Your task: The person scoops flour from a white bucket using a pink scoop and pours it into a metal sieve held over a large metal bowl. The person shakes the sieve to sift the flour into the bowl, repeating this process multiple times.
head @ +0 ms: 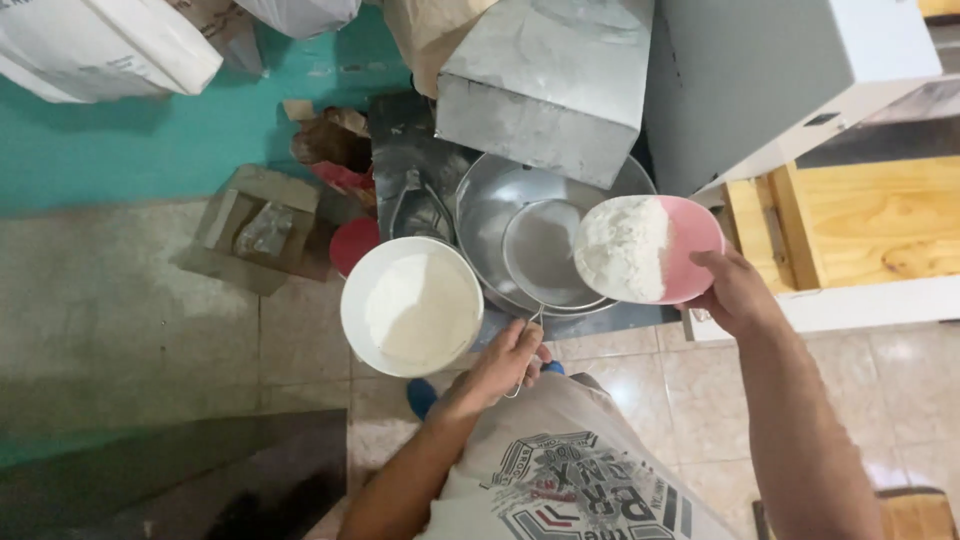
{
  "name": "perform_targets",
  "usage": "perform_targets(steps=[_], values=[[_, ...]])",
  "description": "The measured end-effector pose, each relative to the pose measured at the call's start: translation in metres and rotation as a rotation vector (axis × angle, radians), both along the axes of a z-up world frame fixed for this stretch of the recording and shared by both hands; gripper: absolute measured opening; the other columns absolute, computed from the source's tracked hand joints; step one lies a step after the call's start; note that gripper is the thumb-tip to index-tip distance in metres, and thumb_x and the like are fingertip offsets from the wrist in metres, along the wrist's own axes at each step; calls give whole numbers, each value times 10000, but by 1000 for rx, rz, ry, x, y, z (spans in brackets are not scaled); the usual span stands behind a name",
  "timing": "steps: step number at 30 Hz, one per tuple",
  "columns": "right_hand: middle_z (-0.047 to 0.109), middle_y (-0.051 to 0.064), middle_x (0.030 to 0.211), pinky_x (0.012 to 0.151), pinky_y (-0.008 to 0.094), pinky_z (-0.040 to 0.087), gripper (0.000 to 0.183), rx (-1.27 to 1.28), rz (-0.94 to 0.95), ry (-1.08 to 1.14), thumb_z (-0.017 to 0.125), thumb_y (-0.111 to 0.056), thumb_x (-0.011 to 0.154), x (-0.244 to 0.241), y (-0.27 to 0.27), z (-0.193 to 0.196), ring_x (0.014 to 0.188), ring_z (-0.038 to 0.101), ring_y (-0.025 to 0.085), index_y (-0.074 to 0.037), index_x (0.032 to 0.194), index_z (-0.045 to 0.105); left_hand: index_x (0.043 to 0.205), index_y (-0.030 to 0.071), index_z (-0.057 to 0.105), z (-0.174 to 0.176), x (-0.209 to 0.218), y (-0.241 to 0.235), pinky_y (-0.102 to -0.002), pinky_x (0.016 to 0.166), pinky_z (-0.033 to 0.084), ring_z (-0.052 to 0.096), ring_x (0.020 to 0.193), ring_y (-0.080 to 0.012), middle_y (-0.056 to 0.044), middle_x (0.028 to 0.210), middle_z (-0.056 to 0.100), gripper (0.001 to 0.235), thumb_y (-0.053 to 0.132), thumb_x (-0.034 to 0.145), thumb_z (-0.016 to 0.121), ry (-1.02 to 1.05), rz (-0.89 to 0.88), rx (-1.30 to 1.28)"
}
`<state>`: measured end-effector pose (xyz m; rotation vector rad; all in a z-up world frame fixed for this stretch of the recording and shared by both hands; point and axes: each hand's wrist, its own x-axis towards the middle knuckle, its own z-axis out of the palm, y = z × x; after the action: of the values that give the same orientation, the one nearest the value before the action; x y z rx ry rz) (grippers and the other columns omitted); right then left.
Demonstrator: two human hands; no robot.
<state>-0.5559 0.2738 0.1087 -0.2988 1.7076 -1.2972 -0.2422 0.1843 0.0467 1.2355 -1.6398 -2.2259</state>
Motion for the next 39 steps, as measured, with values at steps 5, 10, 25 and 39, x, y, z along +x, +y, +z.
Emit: perform_targets(steps=[5,10,25,39], values=[[505,363,1246,609,582,605,622,-49,140,166,556,-178,958,-20,-25,-11,877,665,565,-61,1530,342,1082,45,478,-97,-38,38,-279,358,477,530,474,-186,-145,730,588,212,254,1054,454,47,169,-15],[530,405,1254,703,589,617,585,45,453,460,480,-177,974,-24,-52,-15,898,680,555,-86,1538,353,1043,-18,573,-111,-55,43,-543,653,552,711,770,-388,-233,808,695,437,383,1081,401,-140,30,-323],[567,246,1244,845,605,615,568,227,885,1392,537,-54,971,23,-81,-26,1048,686,526,-124,1524,423,1131,-22,609,-174,-83,74,-506,791,568,731,921,-411,-263,863,714,401,362,1076,506,-150,253,-695],[542,-30,1123,648,257,619,450,-252,879,2114,456,-241,999,17,-97,-50,979,612,178,-286,1446,474,1270,-29,589,-152,-82,72,-504,898,562,714,1044,-390,-258,1046,734,528,443,1081,448,-150,299,-589]])
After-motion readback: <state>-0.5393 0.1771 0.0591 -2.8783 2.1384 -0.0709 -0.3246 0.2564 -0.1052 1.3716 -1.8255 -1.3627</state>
